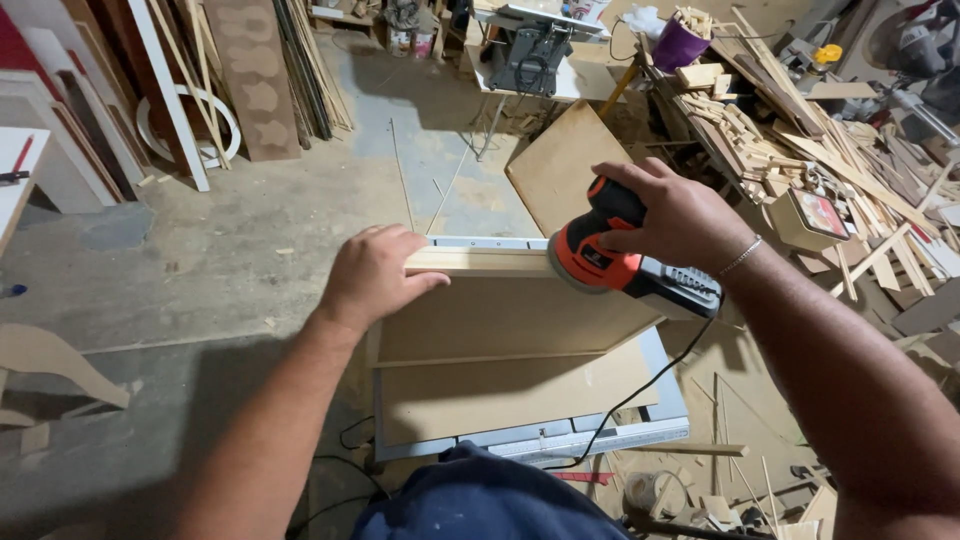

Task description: Sanding the edges and surfaces of a wooden frame using an orbital sander in a workshop environment.

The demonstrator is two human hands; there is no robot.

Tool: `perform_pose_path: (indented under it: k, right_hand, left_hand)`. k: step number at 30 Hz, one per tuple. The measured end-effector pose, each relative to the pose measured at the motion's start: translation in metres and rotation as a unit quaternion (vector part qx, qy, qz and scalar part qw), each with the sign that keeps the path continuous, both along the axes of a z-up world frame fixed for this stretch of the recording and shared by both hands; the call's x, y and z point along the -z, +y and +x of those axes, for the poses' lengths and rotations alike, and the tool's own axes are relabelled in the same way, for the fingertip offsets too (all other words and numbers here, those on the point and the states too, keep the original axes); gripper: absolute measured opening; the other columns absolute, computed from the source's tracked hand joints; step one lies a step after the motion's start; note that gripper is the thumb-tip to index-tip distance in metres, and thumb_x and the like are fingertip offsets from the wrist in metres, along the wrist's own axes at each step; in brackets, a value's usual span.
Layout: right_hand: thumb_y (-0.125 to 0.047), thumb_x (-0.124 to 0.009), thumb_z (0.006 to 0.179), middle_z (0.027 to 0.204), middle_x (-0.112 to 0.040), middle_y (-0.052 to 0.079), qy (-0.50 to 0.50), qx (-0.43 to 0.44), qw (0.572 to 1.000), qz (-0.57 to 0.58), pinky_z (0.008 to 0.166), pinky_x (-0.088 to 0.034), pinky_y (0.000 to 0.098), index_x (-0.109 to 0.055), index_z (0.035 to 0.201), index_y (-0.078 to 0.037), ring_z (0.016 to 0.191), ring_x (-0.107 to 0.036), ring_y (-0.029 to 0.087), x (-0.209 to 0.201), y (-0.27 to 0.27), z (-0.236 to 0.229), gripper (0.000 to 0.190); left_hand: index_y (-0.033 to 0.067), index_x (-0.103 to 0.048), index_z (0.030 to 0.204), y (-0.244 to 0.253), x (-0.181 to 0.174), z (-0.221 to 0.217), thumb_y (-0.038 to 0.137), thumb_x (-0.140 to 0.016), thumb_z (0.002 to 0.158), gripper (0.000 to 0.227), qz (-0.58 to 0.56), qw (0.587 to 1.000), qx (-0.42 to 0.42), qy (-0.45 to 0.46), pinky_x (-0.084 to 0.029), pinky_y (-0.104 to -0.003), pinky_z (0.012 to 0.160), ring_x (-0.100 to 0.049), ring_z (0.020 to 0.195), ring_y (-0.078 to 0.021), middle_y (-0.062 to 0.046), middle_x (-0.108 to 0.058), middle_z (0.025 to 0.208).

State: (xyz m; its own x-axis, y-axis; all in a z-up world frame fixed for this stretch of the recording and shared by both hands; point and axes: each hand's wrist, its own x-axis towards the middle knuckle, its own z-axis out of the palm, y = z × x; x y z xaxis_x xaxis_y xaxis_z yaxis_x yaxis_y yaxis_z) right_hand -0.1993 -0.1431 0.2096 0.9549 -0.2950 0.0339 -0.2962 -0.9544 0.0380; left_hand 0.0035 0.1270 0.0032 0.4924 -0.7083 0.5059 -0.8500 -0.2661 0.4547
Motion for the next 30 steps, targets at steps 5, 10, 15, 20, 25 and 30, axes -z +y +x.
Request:
perform_pose_path:
  k: [5,10,15,20,25,30]
  right_hand:
    - [-0.043,-0.087,0.073,0.123,-0.059,0.009,-0.006,-0.034,0.999,0.002,0.073,-0.060,0.0534,-0.048,0.151,-0.027,0.089,-0.071,0.044,-0.002,0.018,0.008,0.089]
    - [-0.044,-0.087,0.071,0.124,-0.059,0.006,-0.007,-0.056,0.998,0.011,0.073,-0.060,0.0550,-0.047,0.152,-0.028,0.087,-0.070,0.045,0.001,0.027,0.015,0.092]
    - [-0.044,-0.086,0.072,0.125,-0.059,0.006,0.000,-0.047,0.999,0.004,0.073,-0.060,0.0540,-0.047,0.152,-0.027,0.089,-0.071,0.044,-0.004,0.031,0.009,0.090]
    - [-0.045,-0.085,0.072,0.127,-0.058,0.006,0.000,-0.033,0.999,0.000,0.074,-0.060,0.0549,-0.046,0.152,-0.027,0.091,-0.071,0.044,0.001,0.017,0.001,0.091]
    - [-0.043,-0.084,0.074,0.128,-0.058,0.006,0.000,-0.024,1.000,0.002,0.071,-0.060,0.0521,-0.046,0.152,-0.028,0.091,-0.071,0.043,-0.001,0.020,-0.002,0.089]
    - [-0.043,-0.086,0.072,0.128,-0.058,0.007,-0.003,-0.038,0.999,0.013,0.070,-0.059,0.0530,-0.046,0.152,-0.027,0.090,-0.071,0.044,0.002,0.029,0.005,0.091]
  left_hand:
    - [0.0144,-0.074,0.103,-0.008,-0.002,-0.012,0.040,-0.087,0.077,0.039,-0.026,0.999,0.007,-0.031,-0.059,-0.044,0.076,-0.073,0.080,-0.0322,-0.008,-0.070,0.086]
    - [0.0137,-0.073,0.106,-0.007,-0.001,-0.016,0.058,-0.083,0.079,0.052,-0.052,0.998,0.023,-0.032,-0.059,-0.043,0.082,-0.073,0.088,-0.0314,-0.008,-0.071,0.090]
    - [0.0164,-0.072,0.115,0.015,-0.018,-0.020,0.037,-0.085,0.080,0.042,-0.053,0.993,0.043,0.096,-0.057,-0.043,0.089,-0.073,0.099,-0.0322,-0.008,-0.074,0.101]
    - [0.0168,-0.060,0.132,0.025,0.004,-0.027,0.031,-0.092,0.073,0.069,-0.099,0.927,0.005,0.362,-0.055,-0.047,0.097,-0.069,0.113,-0.0386,-0.018,-0.070,0.116]
    - [0.0126,-0.064,0.096,0.002,0.068,-0.022,0.041,-0.093,0.077,0.044,-0.240,0.876,0.071,0.411,-0.045,-0.027,0.065,-0.053,0.075,-0.0108,0.001,-0.054,0.071]
    - [0.0112,-0.063,0.092,0.010,0.033,-0.030,0.035,-0.093,0.074,0.042,-0.164,0.901,0.001,0.403,-0.049,-0.036,0.067,-0.060,0.075,-0.0206,-0.009,-0.061,0.075]
